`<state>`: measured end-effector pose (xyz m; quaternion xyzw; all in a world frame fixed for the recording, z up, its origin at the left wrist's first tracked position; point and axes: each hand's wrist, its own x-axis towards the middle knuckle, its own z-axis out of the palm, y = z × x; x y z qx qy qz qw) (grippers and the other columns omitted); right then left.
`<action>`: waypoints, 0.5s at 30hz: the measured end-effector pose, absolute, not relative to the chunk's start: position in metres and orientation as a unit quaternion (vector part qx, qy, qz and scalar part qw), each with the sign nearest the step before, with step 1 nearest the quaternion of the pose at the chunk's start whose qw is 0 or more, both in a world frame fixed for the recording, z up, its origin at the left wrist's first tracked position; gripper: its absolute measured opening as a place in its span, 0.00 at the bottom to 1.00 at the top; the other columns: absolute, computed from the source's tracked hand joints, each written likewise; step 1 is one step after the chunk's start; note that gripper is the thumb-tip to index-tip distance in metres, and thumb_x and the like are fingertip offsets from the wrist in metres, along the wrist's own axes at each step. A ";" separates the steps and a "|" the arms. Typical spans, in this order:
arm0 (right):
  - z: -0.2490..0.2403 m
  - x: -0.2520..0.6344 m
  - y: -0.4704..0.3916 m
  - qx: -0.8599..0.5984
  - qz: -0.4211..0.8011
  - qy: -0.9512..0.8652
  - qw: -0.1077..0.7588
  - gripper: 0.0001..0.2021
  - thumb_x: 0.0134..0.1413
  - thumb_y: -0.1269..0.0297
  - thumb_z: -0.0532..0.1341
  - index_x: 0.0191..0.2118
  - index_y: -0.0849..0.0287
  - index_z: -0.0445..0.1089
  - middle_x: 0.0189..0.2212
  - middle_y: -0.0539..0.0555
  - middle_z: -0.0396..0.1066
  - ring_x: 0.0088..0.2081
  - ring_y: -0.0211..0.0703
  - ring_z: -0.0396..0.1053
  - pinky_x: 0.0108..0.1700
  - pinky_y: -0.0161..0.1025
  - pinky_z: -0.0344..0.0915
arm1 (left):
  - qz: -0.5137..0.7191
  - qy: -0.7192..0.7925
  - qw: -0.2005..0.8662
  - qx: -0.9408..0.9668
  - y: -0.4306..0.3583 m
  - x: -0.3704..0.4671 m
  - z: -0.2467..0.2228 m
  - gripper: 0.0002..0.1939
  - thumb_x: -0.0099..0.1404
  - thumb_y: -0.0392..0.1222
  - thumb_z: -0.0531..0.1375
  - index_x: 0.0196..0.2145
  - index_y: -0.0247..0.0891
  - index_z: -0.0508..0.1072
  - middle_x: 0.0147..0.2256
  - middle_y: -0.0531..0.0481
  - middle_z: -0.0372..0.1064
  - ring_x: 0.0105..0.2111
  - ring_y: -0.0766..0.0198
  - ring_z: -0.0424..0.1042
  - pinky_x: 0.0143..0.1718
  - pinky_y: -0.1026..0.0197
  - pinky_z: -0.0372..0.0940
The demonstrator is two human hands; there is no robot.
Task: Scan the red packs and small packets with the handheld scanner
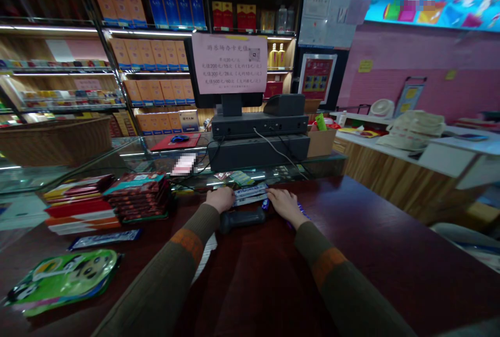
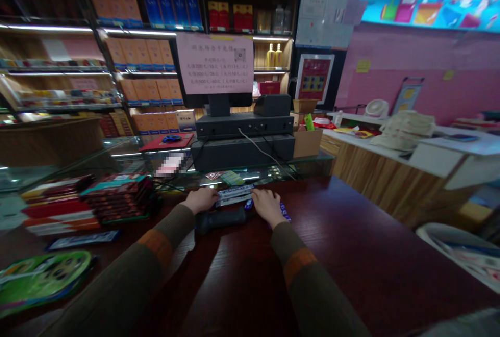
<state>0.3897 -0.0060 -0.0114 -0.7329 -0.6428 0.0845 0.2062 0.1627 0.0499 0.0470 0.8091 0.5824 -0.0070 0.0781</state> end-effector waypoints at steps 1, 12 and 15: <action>-0.013 0.390 -0.005 -0.731 0.082 -0.645 0.208 0.21 0.69 0.58 0.46 0.59 0.47 0.70 0.58 0.56 0.72 0.60 0.56 0.63 0.62 0.63 0.51 | -0.005 0.584 0.081 0.808 0.051 0.163 0.046 0.18 0.67 0.47 0.52 0.48 0.46 0.78 0.53 0.38 0.75 0.53 0.45 0.74 0.55 0.39 0.62; -0.017 0.395 0.003 -0.664 0.101 -0.603 0.430 0.13 0.59 0.61 0.57 0.41 0.52 0.80 0.47 0.54 0.79 0.51 0.51 0.74 0.61 0.54 0.60 | 0.043 0.589 0.117 0.799 0.052 0.159 0.042 0.15 0.65 0.45 0.57 0.46 0.51 0.79 0.52 0.46 0.76 0.53 0.49 0.74 0.55 0.48 0.64; -0.016 0.395 0.003 -0.633 0.127 -0.567 0.511 0.11 0.52 0.60 0.62 0.37 0.54 0.82 0.42 0.56 0.81 0.47 0.51 0.76 0.53 0.45 0.68 | 0.074 0.593 0.121 0.793 0.051 0.157 0.045 0.15 0.65 0.45 0.58 0.48 0.50 0.78 0.51 0.46 0.76 0.54 0.50 0.73 0.55 0.49 0.64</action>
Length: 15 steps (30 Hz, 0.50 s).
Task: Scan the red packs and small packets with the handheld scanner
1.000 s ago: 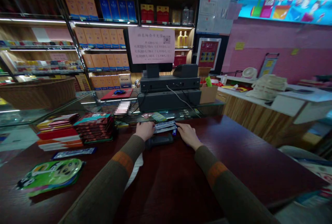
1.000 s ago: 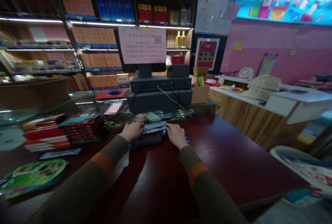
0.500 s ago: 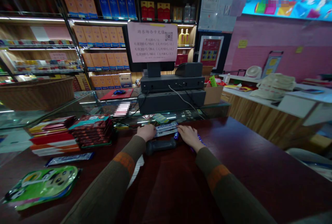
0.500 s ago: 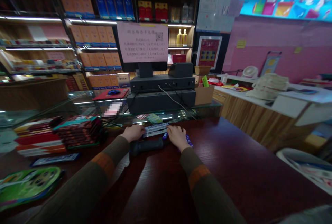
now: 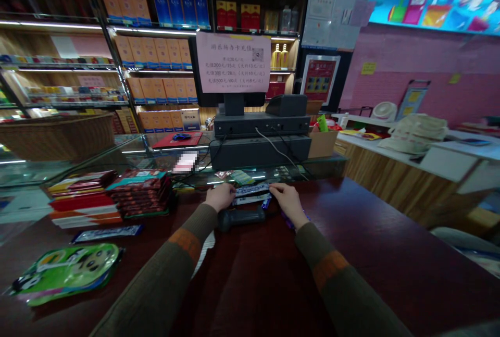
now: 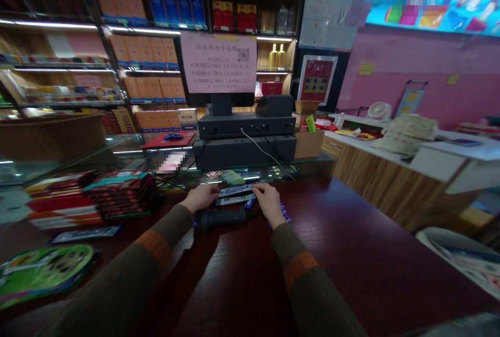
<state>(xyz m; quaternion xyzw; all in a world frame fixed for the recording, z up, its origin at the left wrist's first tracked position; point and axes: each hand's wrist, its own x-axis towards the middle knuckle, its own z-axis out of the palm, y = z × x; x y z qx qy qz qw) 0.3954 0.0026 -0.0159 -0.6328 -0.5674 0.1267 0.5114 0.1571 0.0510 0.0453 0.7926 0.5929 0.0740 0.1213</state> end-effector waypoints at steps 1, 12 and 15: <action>-0.015 0.395 0.002 -0.628 0.132 -0.552 0.532 0.11 0.51 0.59 0.63 0.36 0.54 0.82 0.41 0.55 0.81 0.46 0.52 0.77 0.53 0.45 0.68 | 0.086 0.594 0.123 0.790 0.051 0.157 0.046 0.15 0.65 0.45 0.59 0.48 0.49 0.78 0.51 0.46 0.77 0.54 0.51 0.74 0.55 0.50 0.64; -0.002 0.378 -0.008 -0.558 0.205 -0.434 0.677 0.18 0.41 0.52 0.69 0.36 0.60 0.82 0.37 0.59 0.82 0.43 0.54 0.77 0.52 0.48 0.69 | 0.235 0.578 0.169 0.763 0.046 0.142 0.056 0.19 0.61 0.37 0.64 0.51 0.39 0.75 0.40 0.48 0.80 0.41 0.62 0.78 0.42 0.65 0.67; 0.001 0.370 -0.011 -0.547 0.221 -0.422 0.688 0.19 0.41 0.53 0.69 0.37 0.61 0.82 0.38 0.59 0.82 0.44 0.53 0.77 0.52 0.48 0.69 | 0.261 0.569 0.172 0.761 0.044 0.137 0.057 0.21 0.59 0.35 0.65 0.52 0.38 0.75 0.39 0.49 0.79 0.38 0.64 0.77 0.41 0.65 0.67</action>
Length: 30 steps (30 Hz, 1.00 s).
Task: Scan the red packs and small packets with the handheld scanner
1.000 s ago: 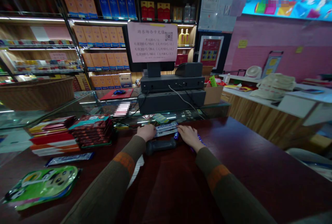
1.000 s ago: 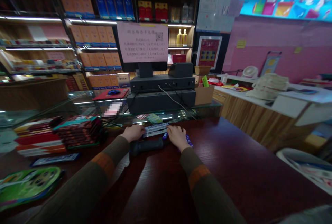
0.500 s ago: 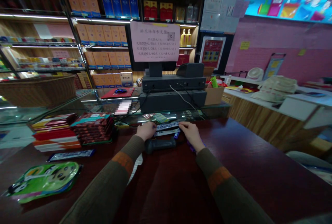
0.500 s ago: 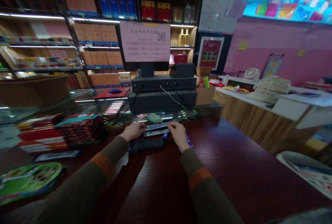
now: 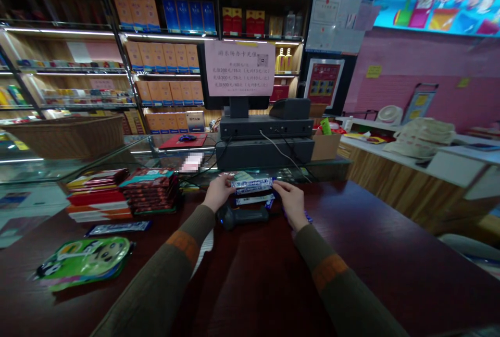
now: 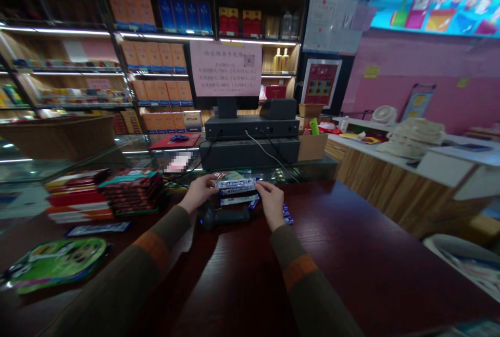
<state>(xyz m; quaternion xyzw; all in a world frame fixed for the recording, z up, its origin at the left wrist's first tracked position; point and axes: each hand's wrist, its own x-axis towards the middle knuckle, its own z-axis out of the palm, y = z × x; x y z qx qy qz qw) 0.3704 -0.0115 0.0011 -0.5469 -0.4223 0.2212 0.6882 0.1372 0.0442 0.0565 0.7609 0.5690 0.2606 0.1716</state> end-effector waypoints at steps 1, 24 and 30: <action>0.002 0.368 -0.013 -0.541 0.228 -0.423 0.690 0.19 0.42 0.53 0.69 0.37 0.62 0.82 0.38 0.59 0.81 0.43 0.53 0.77 0.52 0.48 0.70 | 0.268 0.563 0.173 0.763 0.043 0.135 0.056 0.23 0.58 0.34 0.66 0.52 0.39 0.75 0.38 0.50 0.78 0.38 0.64 0.77 0.41 0.65 0.67; 0.002 0.285 -0.010 -0.485 0.200 -0.575 0.628 0.17 0.50 0.57 0.64 0.45 0.58 0.80 0.45 0.59 0.79 0.45 0.52 0.75 0.50 0.49 0.71 | 0.346 0.542 -0.002 0.766 -0.001 0.032 0.044 0.15 0.65 0.39 0.62 0.50 0.46 0.75 0.45 0.50 0.75 0.48 0.58 0.73 0.59 0.52 0.59; 0.010 0.271 -0.009 -0.483 0.131 -0.626 0.598 0.15 0.55 0.59 0.60 0.45 0.57 0.79 0.46 0.58 0.78 0.49 0.52 0.74 0.55 0.50 0.67 | 0.395 0.541 -0.004 0.742 -0.008 0.017 0.029 0.16 0.66 0.39 0.61 0.51 0.46 0.74 0.48 0.49 0.73 0.50 0.59 0.72 0.59 0.52 0.60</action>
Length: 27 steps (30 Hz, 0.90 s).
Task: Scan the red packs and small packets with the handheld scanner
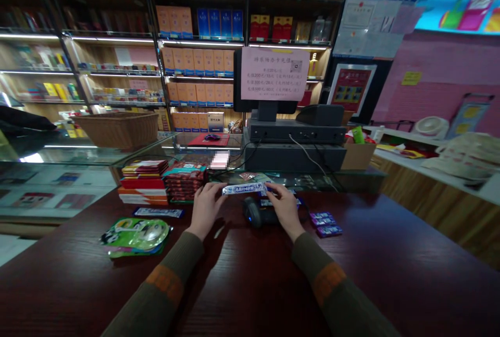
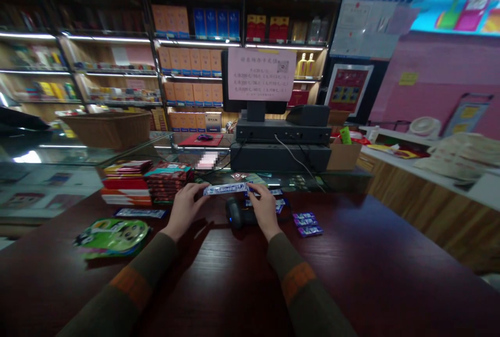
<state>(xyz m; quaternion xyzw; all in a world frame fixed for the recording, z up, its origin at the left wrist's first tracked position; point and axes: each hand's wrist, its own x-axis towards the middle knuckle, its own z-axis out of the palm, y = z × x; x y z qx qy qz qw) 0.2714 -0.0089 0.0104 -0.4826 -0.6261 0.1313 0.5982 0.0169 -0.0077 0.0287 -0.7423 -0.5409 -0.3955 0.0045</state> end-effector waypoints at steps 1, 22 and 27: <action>0.012 0.270 -0.009 -0.483 0.122 -0.630 0.596 0.15 0.55 0.59 0.60 0.45 0.56 0.79 0.46 0.58 0.78 0.49 0.52 0.74 0.55 0.50 0.67 | -0.405 -0.540 0.008 -0.738 -0.009 0.016 0.026 0.15 0.66 0.39 0.61 0.51 0.46 0.75 0.48 0.49 0.72 0.50 0.58 0.71 0.59 0.52 0.60; 0.011 0.271 -0.011 -0.480 0.073 -0.639 0.597 0.11 0.59 0.55 0.60 0.36 0.55 0.77 0.42 0.57 0.73 0.45 0.50 0.71 0.49 0.45 0.66 | -0.422 -0.514 -0.001 -0.747 -0.011 0.011 0.012 0.11 0.72 0.47 0.55 0.46 0.44 0.74 0.47 0.48 0.76 0.48 0.58 0.74 0.54 0.54 0.62; 0.011 0.270 -0.011 -0.500 0.134 -0.627 0.582 0.12 0.59 0.53 0.59 0.39 0.55 0.75 0.39 0.55 0.76 0.42 0.50 0.72 0.46 0.43 0.66 | -0.483 -0.486 -0.057 -0.726 -0.008 0.015 0.006 0.12 0.72 0.47 0.54 0.45 0.42 0.74 0.46 0.47 0.75 0.48 0.58 0.74 0.52 0.57 0.66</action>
